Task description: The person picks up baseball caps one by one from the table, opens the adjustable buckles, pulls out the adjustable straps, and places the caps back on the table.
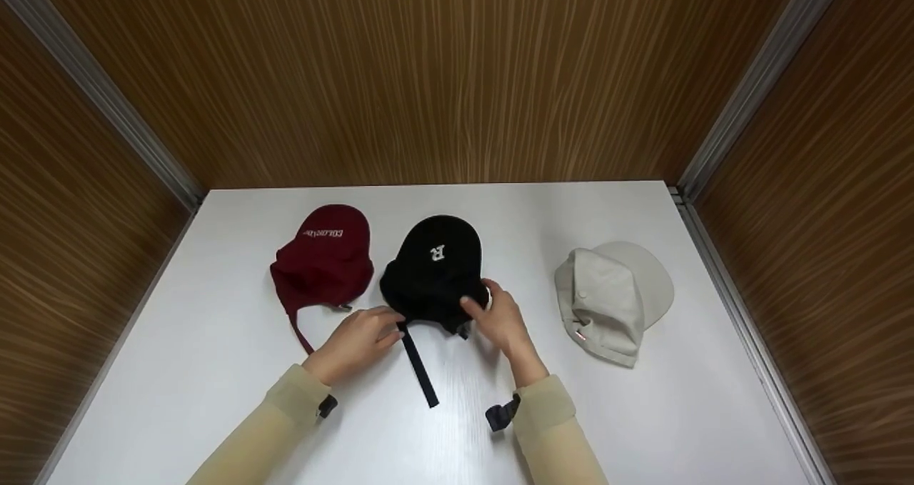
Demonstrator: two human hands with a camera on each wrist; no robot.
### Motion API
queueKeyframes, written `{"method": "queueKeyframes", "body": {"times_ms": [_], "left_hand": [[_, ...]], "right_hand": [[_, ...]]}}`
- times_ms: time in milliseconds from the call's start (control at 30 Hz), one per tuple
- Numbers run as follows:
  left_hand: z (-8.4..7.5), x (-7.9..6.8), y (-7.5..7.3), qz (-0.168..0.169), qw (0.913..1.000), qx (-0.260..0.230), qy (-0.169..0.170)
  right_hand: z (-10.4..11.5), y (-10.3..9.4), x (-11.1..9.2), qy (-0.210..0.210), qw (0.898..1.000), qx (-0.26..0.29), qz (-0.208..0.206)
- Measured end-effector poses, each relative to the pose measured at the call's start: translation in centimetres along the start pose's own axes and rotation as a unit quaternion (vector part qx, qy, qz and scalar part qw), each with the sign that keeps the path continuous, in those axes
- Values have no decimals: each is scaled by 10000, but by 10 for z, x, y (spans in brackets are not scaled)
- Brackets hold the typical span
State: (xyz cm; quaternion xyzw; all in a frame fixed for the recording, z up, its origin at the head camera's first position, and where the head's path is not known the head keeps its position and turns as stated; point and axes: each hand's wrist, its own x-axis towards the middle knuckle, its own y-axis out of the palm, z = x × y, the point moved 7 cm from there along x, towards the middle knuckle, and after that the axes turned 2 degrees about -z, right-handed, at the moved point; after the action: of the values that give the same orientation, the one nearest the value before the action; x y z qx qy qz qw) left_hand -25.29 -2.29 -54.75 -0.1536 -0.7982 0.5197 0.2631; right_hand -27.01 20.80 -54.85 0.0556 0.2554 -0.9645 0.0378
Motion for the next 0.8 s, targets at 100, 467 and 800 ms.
{"method": "queueKeyframes", "body": {"times_ms": [100, 467, 800], "left_hand": [[-3, -2, 4, 150, 9997, 140, 94], [-5, 0, 11, 358, 9980, 498, 132], [7, 5, 8, 467, 9973, 547, -138]], "right_hand": [[6, 9, -4, -248, 9997, -53, 32], [13, 21, 8, -511, 9971, -546, -136], [19, 30, 22, -561, 9960, -642, 273]]}}
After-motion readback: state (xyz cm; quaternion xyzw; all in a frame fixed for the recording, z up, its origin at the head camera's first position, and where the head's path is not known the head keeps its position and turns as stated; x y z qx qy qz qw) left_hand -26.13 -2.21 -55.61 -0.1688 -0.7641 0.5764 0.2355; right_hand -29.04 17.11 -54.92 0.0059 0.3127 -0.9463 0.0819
